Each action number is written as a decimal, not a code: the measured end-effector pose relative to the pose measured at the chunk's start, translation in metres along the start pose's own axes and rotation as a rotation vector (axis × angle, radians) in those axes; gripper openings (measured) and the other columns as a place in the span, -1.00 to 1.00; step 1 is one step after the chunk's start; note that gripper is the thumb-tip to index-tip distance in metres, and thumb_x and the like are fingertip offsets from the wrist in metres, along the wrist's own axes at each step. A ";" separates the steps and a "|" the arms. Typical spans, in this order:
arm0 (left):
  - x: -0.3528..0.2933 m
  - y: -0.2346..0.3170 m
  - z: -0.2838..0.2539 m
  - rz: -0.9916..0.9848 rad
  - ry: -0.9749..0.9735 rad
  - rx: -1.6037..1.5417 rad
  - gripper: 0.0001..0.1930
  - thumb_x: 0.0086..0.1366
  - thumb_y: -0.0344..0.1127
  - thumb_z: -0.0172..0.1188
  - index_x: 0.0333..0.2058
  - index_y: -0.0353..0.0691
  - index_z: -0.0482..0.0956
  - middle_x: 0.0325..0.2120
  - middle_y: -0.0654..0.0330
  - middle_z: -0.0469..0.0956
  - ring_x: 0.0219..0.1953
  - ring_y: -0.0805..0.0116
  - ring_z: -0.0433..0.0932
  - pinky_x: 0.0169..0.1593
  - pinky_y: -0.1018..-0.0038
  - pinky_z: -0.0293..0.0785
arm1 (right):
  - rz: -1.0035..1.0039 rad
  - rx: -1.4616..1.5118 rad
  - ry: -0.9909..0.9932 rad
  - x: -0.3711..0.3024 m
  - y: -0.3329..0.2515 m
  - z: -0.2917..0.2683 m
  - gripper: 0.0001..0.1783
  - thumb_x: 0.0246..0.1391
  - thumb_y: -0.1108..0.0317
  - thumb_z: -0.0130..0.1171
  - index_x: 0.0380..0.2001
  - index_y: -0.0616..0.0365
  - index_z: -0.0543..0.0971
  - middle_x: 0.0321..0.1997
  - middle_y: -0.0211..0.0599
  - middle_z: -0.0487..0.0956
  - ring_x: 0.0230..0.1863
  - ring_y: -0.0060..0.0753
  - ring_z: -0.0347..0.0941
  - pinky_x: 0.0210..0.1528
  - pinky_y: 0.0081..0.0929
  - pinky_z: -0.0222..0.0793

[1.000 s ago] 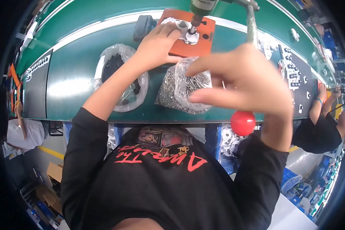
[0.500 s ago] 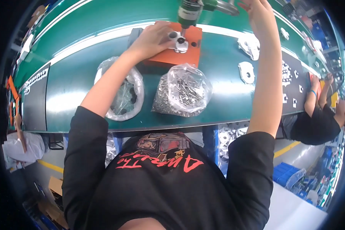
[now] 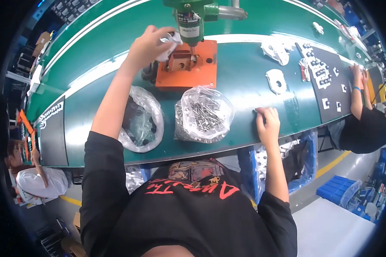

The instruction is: Assembling plastic components by inserting small parts and using a manual press.

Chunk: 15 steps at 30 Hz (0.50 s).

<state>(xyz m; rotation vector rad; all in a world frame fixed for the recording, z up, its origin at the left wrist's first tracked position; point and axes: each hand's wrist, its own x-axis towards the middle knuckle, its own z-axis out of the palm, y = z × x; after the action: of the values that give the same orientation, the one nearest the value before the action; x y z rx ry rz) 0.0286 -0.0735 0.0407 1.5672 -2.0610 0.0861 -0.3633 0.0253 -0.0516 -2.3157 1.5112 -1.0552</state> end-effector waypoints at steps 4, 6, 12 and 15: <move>0.025 -0.056 0.007 -0.535 -0.028 -0.231 -0.46 0.12 0.01 0.20 0.07 0.04 0.35 -0.13 0.02 0.42 -0.25 0.25 0.55 -0.38 0.46 0.49 | -0.014 -0.066 0.054 0.005 -0.004 0.007 -0.90 -0.09 0.57 0.07 -0.43 0.25 0.52 -0.47 -0.15 0.47 -0.38 -0.13 0.37 -0.31 -0.38 0.29; 0.032 -0.085 0.018 -0.798 0.019 -0.628 -0.40 0.13 -0.04 0.20 0.10 -0.11 0.25 -0.11 0.02 0.42 -0.26 0.26 0.54 -0.45 0.45 0.54 | -0.045 -0.048 0.039 0.005 -0.002 0.009 -0.91 -0.10 0.56 0.09 -0.43 0.25 0.52 -0.50 -0.15 0.44 -0.40 -0.12 0.35 -0.32 -0.35 0.28; 0.035 -0.137 0.060 -1.025 0.190 -0.907 -0.31 0.12 -0.14 0.23 0.12 -0.30 0.10 0.05 -0.05 0.26 -0.18 0.13 0.50 -0.32 0.42 0.57 | -0.002 0.030 0.081 0.006 -0.007 0.012 -0.92 -0.12 0.56 0.10 -0.46 0.24 0.53 -0.51 -0.19 0.44 -0.42 -0.16 0.34 -0.37 -0.37 0.27; 0.018 -0.110 0.032 -0.854 0.056 -0.956 -0.41 0.18 -0.14 0.16 0.10 -0.30 0.17 0.01 -0.04 0.32 -0.11 0.13 0.47 -0.22 0.44 0.50 | 0.022 0.044 0.087 0.006 -0.006 0.010 -0.92 -0.12 0.57 0.10 -0.46 0.24 0.53 -0.51 -0.20 0.45 -0.42 -0.17 0.35 -0.36 -0.40 0.28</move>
<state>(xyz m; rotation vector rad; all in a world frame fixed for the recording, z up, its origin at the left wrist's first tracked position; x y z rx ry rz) 0.1134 -0.1369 -0.0080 1.5634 -0.9358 -0.9841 -0.3513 0.0209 -0.0528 -2.2452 1.5245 -1.1862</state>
